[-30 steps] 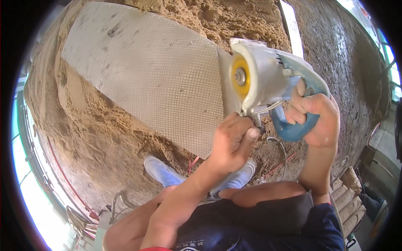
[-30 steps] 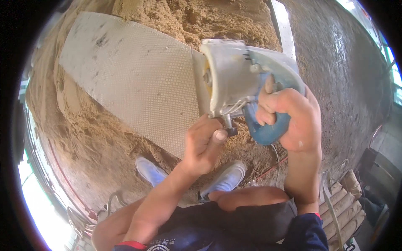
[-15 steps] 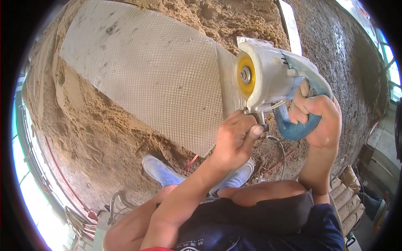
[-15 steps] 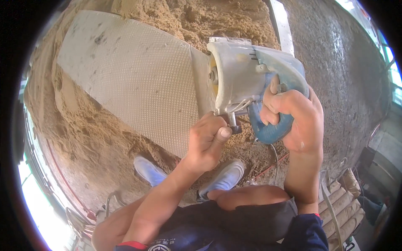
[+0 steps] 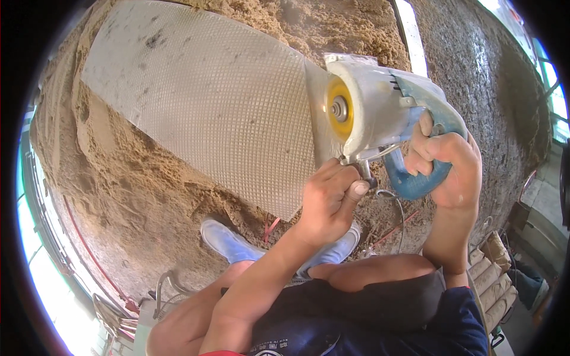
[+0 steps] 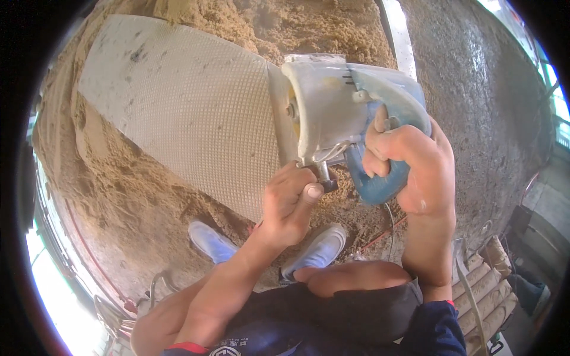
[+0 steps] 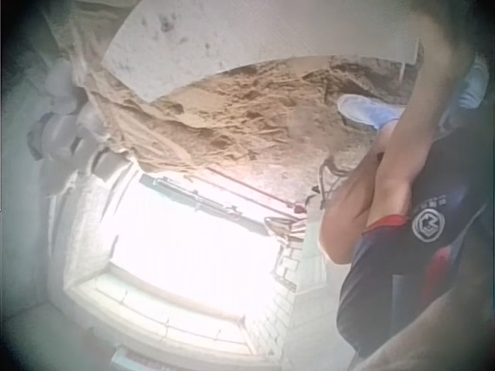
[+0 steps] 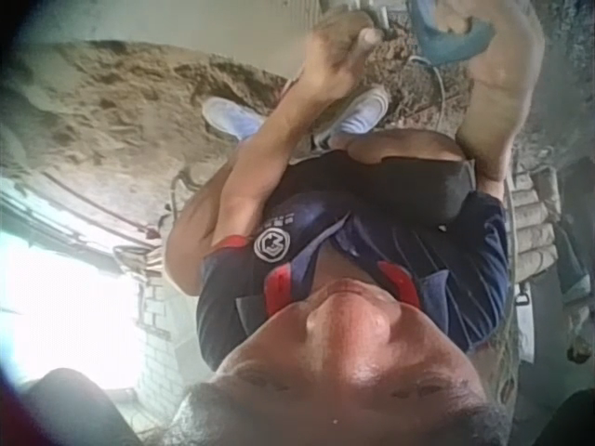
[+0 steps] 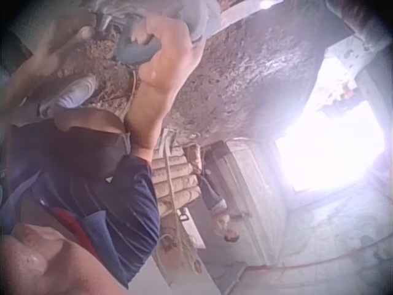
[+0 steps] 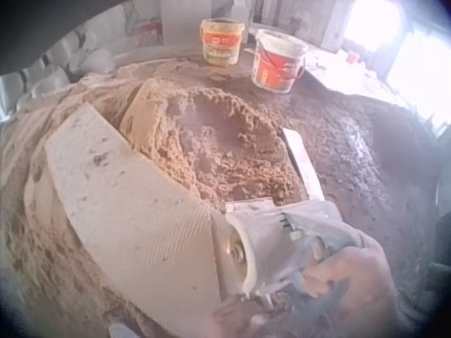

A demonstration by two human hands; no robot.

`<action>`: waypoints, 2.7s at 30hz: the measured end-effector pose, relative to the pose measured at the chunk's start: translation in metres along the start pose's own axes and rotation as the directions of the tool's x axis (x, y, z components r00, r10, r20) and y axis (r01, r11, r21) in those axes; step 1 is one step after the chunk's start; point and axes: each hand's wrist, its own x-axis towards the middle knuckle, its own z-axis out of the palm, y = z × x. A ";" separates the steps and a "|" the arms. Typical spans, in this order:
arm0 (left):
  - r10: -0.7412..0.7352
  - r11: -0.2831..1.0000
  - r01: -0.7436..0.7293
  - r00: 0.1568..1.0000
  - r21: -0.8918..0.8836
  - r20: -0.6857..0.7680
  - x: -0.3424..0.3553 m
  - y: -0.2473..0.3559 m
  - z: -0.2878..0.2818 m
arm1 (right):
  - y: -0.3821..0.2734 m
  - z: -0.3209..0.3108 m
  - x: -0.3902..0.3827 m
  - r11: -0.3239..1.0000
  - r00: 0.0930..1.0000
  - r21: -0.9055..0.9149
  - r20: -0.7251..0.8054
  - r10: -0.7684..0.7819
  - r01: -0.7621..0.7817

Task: The person uses a hand-held tile cutter to score and cut a large tile while it is positioned on a pile of sand. They then pick up the cut piece of tile and carry it over to an area where tiling work is in progress.

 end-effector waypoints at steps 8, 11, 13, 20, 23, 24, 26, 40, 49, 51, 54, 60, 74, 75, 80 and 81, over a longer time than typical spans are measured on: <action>0.002 0.999 -0.002 1.000 -0.054 0.002 -0.004 -0.001 -0.001 | 0.000 0.005 -0.003 1.000 1.000 -0.022 0.013 -0.004 0.004; -0.047 0.999 0.047 0.999 -0.013 0.028 -0.009 0.002 -0.007 | 0.003 0.008 -0.002 0.999 0.999 -0.040 0.038 0.010 -0.009; -0.018 1.000 0.018 1.000 0.001 -0.015 -0.009 0.004 -0.007 | 0.002 0.009 -0.002 0.999 0.999 -0.041 0.043 0.016 -0.014; -0.003 1.000 0.003 1.000 -0.021 0.000 0.000 0.000 0.003 | 0.001 -0.004 -0.004 0.999 1.000 -0.035 -0.010 -0.004 0.004; 0.004 0.999 -0.003 1.000 -0.034 0.019 0.002 0.002 0.005 | -0.001 -0.006 -0.006 0.998 1.000 -0.059 -0.006 -0.029 0.028; 0.007 0.999 -0.006 1.000 -0.041 0.021 0.000 0.000 0.004 | -0.001 -0.006 -0.007 0.998 0.999 -0.059 0.014 -0.029 0.030; 0.011 0.999 -0.009 1.000 -0.051 0.026 -0.004 -0.001 0.001 | 0.001 -0.001 -0.005 1.000 1.000 -0.029 0.016 -0.008 0.008; -0.003 0.999 0.003 1.000 -0.032 0.011 -0.004 0.001 0.006 | 0.000 -0.002 -0.009 1.000 0.999 -0.020 -0.037 -0.014 0.013; -0.003 0.999 0.003 1.000 -0.041 -0.004 -0.019 -0.005 0.000 | 0.006 0.006 -0.009 0.999 0.998 -0.050 0.055 0.015 -0.012; -0.001 1.000 0.000 1.000 -0.026 -0.009 -0.020 -0.004 -0.002 | 0.005 0.009 -0.009 0.998 0.998 -0.057 0.054 0.020 -0.017; 0.012 1.000 -0.012 1.000 -0.005 -0.001 -0.018 -0.006 0.001 | 0.006 0.005 -0.009 0.998 0.999 -0.058 0.042 0.011 -0.009; 0.013 1.000 -0.013 1.000 -0.019 0.008 -0.008 -0.004 0.010 | 0.002 -0.005 -0.012 1.000 0.999 -0.018 -0.035 -0.014 0.013; 0.000 1.000 0.000 1.000 0.021 0.021 -0.023 -0.006 0.003 | 0.006 0.004 -0.013 0.998 0.999 -0.065 0.040 0.009 -0.007; 0.011 1.000 -0.011 1.000 0.018 0.010 -0.020 -0.005 0.004 | 0.006 0.001 -0.012 0.999 0.999 -0.044 0.034 0.014 -0.013; 0.021 0.999 -0.021 1.000 -0.030 0.002 -0.012 -0.002 0.011 | 0.003 -0.001 -0.015 0.999 0.999 -0.035 -0.031 -0.016 0.015; 0.020 0.999 -0.020 1.000 -0.041 -0.003 -0.011 -0.001 0.012 | 0.002 0.000 -0.016 0.999 0.998 -0.041 -0.057 -0.020 0.017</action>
